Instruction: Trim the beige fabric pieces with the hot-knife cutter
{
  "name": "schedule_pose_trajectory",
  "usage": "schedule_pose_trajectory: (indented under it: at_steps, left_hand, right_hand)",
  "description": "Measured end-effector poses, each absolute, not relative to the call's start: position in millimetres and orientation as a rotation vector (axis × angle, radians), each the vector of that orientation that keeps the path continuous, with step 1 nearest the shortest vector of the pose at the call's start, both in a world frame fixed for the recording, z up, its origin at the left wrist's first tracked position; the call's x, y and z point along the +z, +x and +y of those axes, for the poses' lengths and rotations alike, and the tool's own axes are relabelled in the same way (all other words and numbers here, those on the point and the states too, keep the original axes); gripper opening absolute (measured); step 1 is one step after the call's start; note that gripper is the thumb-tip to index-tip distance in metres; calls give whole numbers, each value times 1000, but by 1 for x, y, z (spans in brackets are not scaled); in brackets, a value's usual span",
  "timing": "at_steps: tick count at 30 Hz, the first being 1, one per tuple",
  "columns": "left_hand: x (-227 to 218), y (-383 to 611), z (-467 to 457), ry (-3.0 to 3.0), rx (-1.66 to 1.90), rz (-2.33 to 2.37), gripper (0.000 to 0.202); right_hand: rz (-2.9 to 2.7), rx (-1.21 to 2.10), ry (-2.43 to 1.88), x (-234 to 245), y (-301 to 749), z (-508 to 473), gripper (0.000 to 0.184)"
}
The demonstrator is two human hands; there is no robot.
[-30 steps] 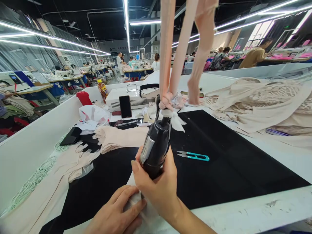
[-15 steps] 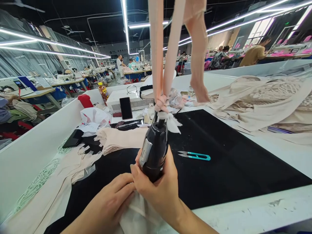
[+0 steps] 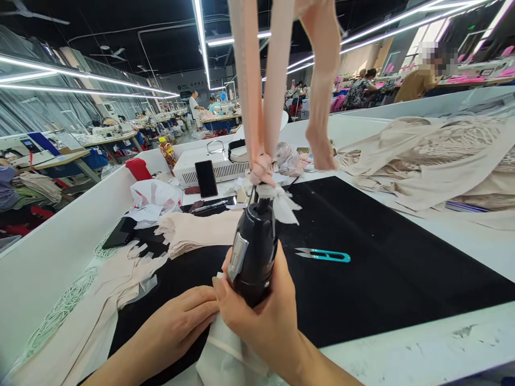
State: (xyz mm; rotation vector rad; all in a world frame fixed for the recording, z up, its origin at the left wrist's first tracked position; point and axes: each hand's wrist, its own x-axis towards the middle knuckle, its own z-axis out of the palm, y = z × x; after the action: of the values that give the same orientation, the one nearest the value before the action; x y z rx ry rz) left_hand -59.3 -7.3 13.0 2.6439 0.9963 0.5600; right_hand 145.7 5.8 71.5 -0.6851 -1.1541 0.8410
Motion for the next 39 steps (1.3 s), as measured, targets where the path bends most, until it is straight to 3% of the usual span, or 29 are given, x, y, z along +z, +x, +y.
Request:
schedule_pose_trajectory:
  at_steps: [23, 39]
  left_hand:
    - [20, -59, -6, 3055, 528, 803, 26]
    - [28, -57, -12, 2908, 336, 913, 26]
  right_hand:
    - [-1180, 793, -725, 72, 147, 5, 29]
    - [-1158, 841, -704, 73, 146, 5, 31]
